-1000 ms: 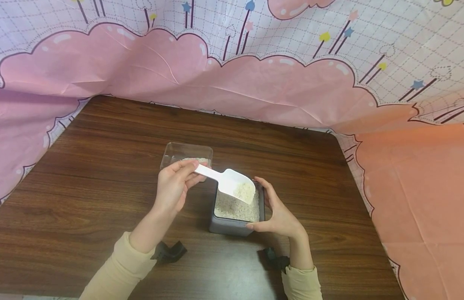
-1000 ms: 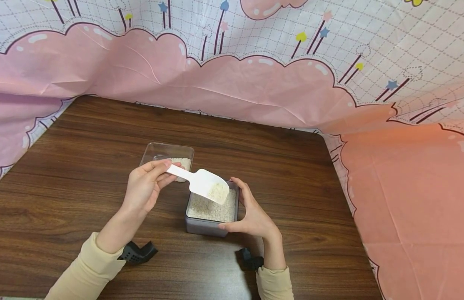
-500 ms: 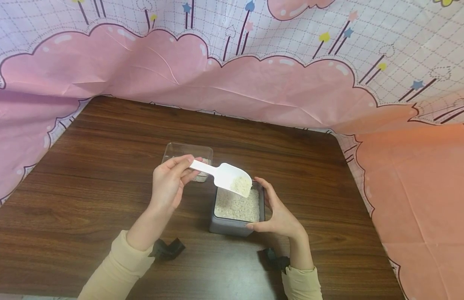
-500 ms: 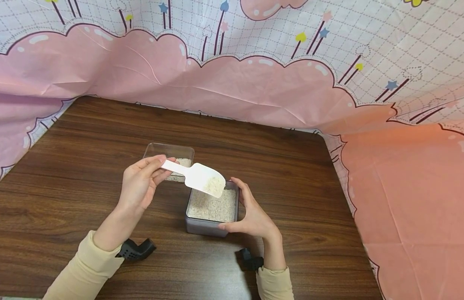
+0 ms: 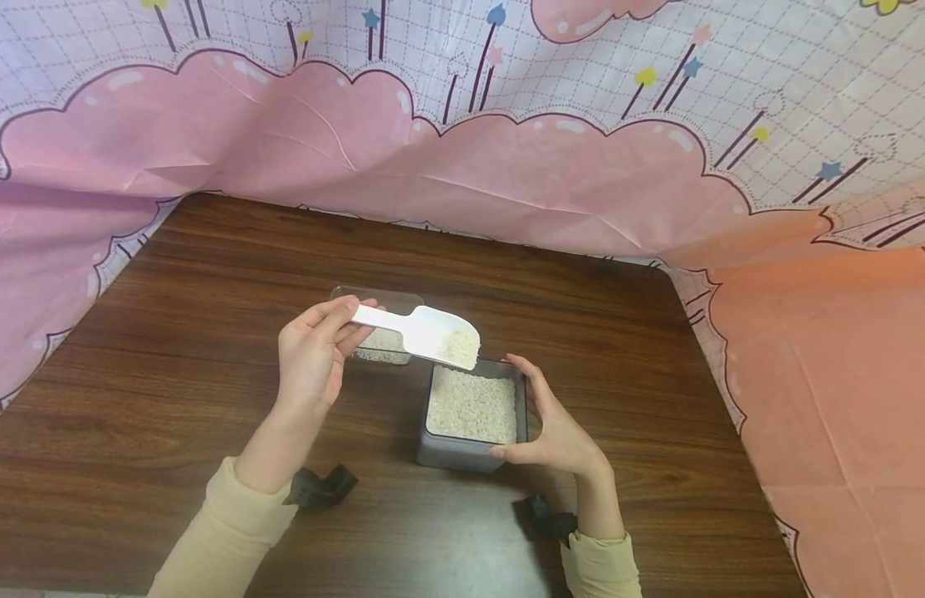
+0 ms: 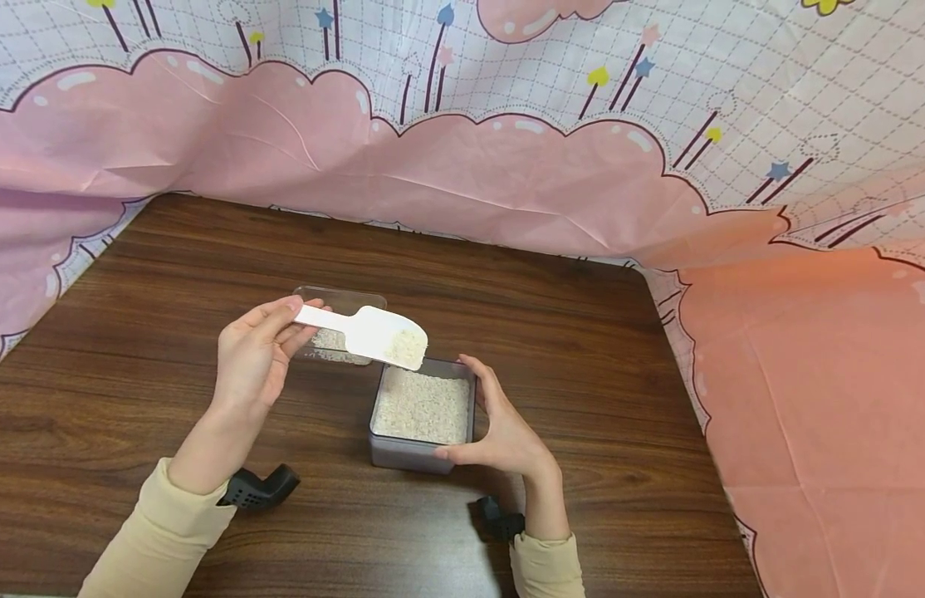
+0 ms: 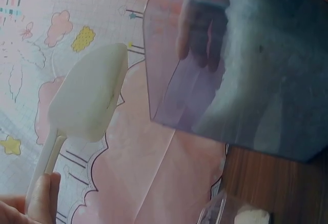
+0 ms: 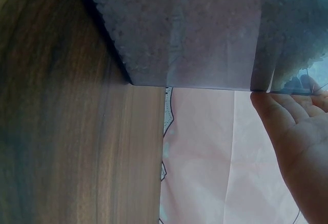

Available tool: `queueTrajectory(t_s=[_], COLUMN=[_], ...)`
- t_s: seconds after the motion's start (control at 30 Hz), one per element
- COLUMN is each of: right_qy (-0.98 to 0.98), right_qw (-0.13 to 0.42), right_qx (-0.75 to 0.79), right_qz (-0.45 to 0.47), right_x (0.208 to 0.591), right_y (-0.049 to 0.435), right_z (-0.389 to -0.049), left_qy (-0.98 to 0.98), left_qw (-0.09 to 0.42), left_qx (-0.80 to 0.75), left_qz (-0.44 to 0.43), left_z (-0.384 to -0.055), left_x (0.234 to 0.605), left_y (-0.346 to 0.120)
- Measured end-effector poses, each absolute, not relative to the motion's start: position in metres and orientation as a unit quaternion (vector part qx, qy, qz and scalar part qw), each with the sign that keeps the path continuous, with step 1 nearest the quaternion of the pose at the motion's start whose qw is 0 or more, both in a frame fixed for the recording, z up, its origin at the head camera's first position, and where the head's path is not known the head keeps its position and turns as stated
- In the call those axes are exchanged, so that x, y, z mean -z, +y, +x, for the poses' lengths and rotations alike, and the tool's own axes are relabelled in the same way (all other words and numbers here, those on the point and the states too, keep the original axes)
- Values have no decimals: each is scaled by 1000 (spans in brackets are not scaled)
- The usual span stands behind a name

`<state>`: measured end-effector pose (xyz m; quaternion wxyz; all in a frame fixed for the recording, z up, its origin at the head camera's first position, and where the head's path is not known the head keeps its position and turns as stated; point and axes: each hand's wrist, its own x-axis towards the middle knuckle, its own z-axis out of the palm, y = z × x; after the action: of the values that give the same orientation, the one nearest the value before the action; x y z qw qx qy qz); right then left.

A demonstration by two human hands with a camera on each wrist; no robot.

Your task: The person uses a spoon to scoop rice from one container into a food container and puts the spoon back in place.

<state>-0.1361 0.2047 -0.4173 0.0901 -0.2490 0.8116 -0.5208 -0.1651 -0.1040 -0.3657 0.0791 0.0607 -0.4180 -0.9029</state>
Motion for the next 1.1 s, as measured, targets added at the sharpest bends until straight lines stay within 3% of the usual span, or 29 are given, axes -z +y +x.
queueTrajectory(t_s=[0.6, 1.1], right_qy=[809, 808], right_qw=[93, 94], right_qx=[522, 525], right_qz=[-252, -250], right_x=[420, 419], right_y=[206, 207], right_z=[-136, -135], left_qy=[-373, -360], left_qw=[158, 175], left_qx=[909, 900], left_qz=[96, 171], left_z=[-175, -193], left_x=[376, 398], left_y=[-141, -164])
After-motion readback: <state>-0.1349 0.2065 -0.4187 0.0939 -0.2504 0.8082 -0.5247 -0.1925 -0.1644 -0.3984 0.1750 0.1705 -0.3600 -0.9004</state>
